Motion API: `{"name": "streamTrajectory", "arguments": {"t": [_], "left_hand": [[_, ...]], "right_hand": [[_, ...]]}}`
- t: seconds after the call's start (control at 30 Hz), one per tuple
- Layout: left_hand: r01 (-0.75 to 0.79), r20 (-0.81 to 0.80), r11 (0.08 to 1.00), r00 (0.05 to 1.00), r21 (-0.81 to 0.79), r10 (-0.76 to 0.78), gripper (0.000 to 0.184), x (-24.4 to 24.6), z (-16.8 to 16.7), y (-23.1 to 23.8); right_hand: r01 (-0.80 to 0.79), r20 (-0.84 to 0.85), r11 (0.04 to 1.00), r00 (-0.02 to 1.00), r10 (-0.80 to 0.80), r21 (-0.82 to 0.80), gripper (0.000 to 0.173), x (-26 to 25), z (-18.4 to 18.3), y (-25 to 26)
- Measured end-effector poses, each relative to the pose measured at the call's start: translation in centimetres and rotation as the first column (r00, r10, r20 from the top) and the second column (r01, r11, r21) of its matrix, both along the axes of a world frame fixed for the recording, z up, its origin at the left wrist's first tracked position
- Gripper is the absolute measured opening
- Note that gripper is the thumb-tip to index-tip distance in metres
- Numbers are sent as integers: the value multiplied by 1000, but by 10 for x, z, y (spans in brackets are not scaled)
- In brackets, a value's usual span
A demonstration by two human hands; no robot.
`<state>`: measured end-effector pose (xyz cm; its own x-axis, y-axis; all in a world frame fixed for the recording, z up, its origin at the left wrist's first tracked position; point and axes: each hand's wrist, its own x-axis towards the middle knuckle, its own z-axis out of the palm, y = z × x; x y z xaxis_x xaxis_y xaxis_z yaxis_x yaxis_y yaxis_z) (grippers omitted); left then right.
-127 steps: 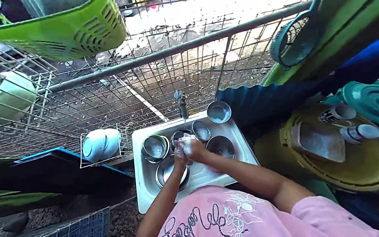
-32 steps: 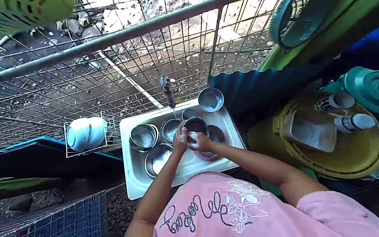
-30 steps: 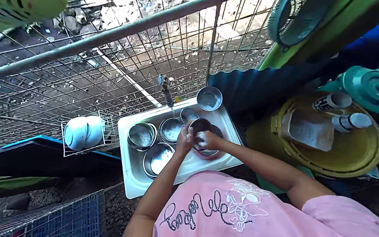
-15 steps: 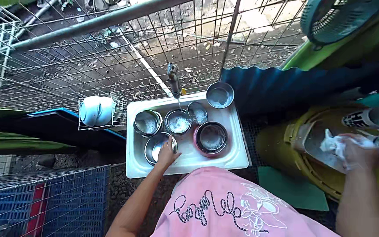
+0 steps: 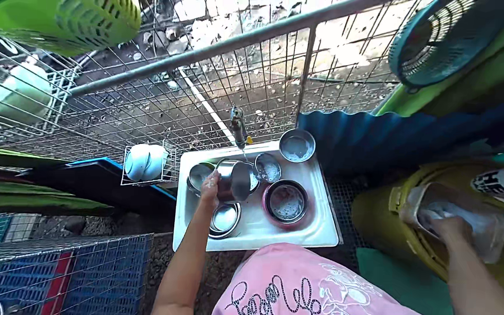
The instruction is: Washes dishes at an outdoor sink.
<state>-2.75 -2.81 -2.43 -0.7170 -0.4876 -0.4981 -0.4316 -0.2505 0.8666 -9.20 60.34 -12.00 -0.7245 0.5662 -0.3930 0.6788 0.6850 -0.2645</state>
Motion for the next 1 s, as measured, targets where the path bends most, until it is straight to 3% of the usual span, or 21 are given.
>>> {"name": "streamTrajectory", "arguments": {"t": [0.03,0.1,0.17,0.27,0.37,0.47,0.53,0.63,0.7,0.73,0.77,0.8,0.87,0.9,0.93,0.97,1.0], "left_hand": [[-44,-17,997,999,62,46,46,-18,-7,4],[-67,-26,981,997,182,73,53,-52,-18,12],[-48,-6,974,999,220,51,61,-77,-21,17],[15,-3,991,1000,133,-15,64,-91,-19,20],[80,-7,997,997,-3,-80,61,-84,-17,20],[155,29,974,988,-162,-152,59,-60,-9,17],[194,21,952,981,-235,-195,57,-39,-2,18],[162,-83,961,979,-225,-184,47,-8,7,27],[86,-194,981,974,-175,-120,35,9,6,32],[69,-231,972,965,-224,-122,31,17,3,30],[90,-227,942,959,-323,-169,31,23,2,26],[146,-177,892,954,-428,-242,30,30,2,20],[263,-81,815,932,-517,-353,30,42,9,15],[296,-62,788,920,-540,-388,34,48,11,14],[324,-42,767,909,-554,-415,39,52,8,11],[354,-15,749,900,-560,-436,43,53,5,5],[374,11,732,894,-569,-449,43,52,3,-1]], "right_hand": [[112,-138,991,983,-121,-70,67,4,2,4],[251,-385,920,851,-357,-300,77,8,16,2],[184,-516,876,747,-419,-446,66,8,42,-12],[-35,-560,804,736,-381,-593,54,8,95,-75],[-299,-591,661,759,-273,-689,46,4,126,-174],[-510,-618,485,782,-82,-710,26,2,131,-294],[-713,-734,421,663,147,-560,23,7,120,-372],[-915,-814,340,362,454,-217,26,27,101,-468],[-947,-808,292,275,521,-134,44,36,90,-503],[-945,-815,304,266,515,-117,46,33,86,-512],[-932,-794,314,326,513,-179,41,22,86,-516],[-883,-723,321,467,509,-344,37,7,90,-517],[-597,-441,325,782,440,-733,34,-29,92,-518],[-520,-360,316,820,445,-793,34,-37,86,-518],[-577,-388,304,774,500,-758,34,-33,80,-520],[-739,-502,266,632,590,-619,34,-20,77,-524],[-894,-604,190,418,678,-406,35,-1,79,-528]]}}
